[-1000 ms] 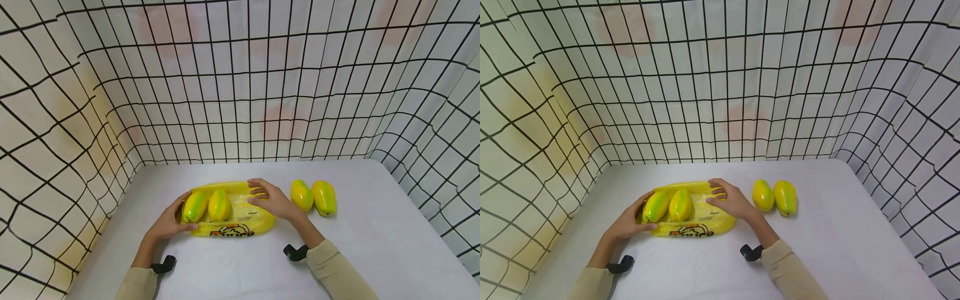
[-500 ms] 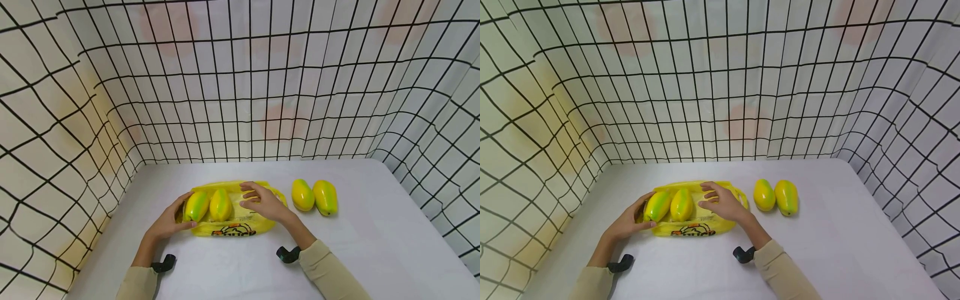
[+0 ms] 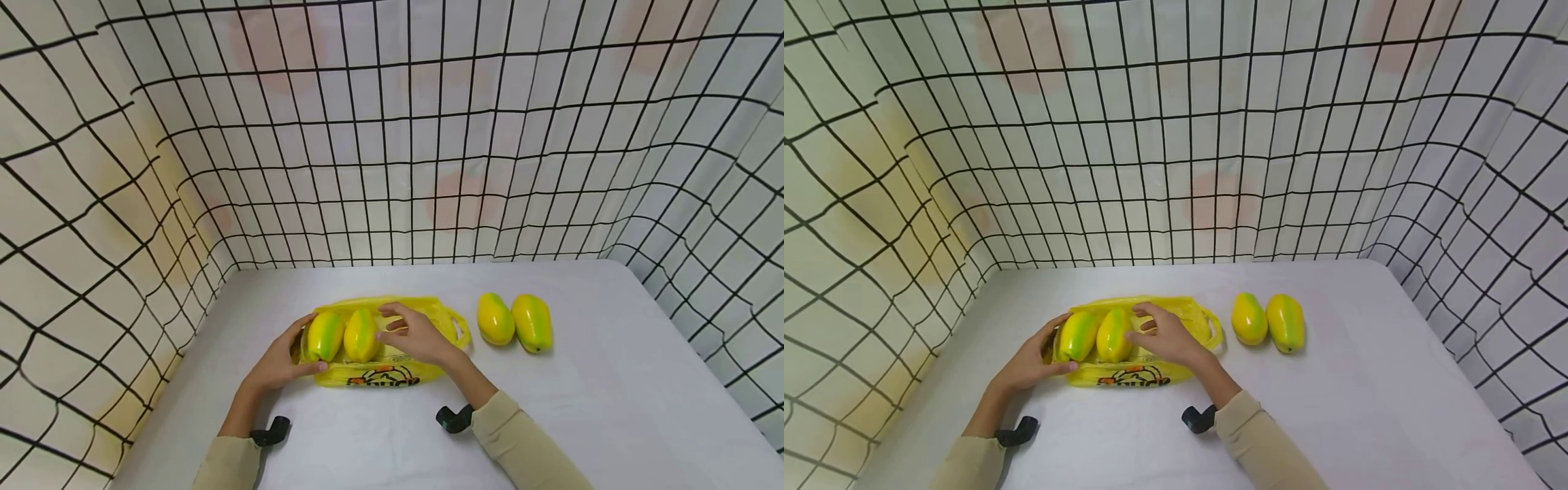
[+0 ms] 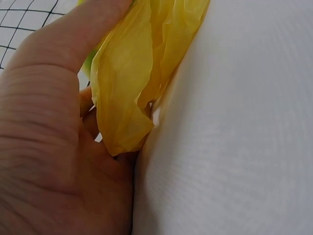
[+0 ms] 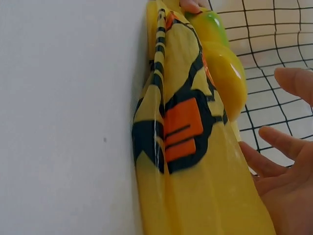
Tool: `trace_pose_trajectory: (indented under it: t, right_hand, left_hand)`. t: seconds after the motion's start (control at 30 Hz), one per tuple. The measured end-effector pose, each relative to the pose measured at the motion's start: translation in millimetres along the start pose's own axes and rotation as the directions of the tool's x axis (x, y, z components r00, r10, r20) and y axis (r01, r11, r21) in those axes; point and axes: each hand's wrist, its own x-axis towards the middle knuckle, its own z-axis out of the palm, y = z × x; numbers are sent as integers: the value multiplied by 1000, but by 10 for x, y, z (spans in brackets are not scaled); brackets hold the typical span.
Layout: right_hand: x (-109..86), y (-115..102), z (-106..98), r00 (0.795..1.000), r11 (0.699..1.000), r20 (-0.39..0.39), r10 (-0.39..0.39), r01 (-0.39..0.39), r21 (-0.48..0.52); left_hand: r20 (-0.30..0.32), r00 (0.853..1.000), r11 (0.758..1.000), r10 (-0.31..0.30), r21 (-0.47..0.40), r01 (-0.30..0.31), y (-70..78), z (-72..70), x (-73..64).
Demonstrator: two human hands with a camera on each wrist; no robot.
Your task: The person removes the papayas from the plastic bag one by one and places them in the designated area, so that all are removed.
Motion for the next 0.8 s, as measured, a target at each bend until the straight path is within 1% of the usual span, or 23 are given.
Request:
trace_pose_trajectory:
  t: [0.17, 0.33, 0.5, 0.6, 0.8]
  right_hand:
    - [39, -33, 75, 999, 999, 12, 42, -42, -3]
    - [80, -13, 153, 997, 997, 24, 67, -66, -32]
    - [106, -31, 216, 996, 995, 6, 86, -85, -56]
    - [121, -42, 247, 996, 994, -6, 93, -93, -57]
    - [159, -17, 321, 996, 991, -4, 90, -90, -99]
  left_hand:
    - [-1, 1000, 1000, -9, -11, 9, 14, -2, -1]
    - [-3, 1000, 1000, 4, -17, -4, 18, -5, -4]
    - [-8, 1000, 1000, 13, -8, -13, 9, -1, 5]
    - [-11, 1000, 1000, 22, -9, -22, 5, 4, 13]
    - [-12, 999, 999, 35, -18, -35, 10, -2, -5]
